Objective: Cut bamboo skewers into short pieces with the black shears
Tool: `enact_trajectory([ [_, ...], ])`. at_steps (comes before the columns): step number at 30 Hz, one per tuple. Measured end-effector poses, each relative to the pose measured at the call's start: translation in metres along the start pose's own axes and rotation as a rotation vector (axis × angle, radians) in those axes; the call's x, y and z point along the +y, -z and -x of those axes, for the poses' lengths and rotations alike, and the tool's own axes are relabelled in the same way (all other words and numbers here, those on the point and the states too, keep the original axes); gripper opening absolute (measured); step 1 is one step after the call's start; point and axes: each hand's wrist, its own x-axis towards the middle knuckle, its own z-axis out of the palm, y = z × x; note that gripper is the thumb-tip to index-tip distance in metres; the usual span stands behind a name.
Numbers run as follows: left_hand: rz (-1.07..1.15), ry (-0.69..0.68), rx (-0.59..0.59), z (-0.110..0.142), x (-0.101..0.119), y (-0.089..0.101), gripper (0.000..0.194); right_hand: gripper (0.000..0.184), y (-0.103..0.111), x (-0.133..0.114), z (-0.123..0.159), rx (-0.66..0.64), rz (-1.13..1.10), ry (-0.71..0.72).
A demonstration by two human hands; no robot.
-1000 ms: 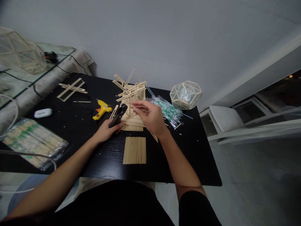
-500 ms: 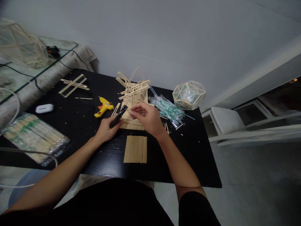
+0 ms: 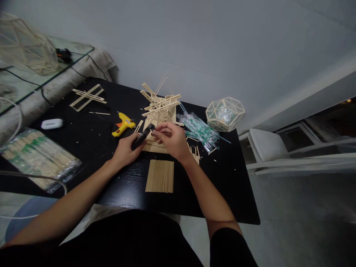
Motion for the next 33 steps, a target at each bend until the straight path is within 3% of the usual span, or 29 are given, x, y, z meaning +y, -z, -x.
enact_trajectory([
  [8, 0.005, 0.005, -0.027, 0.000, -0.001, -0.001, 0.018, 0.029, -0.002, 0.012, -0.004, -0.012, -0.020, 0.021],
  [33, -0.024, -0.050, -0.017, 0.000, -0.006, -0.003, 0.013, 0.041, -0.002, 0.016, -0.005, -0.032, 0.033, -0.008],
])
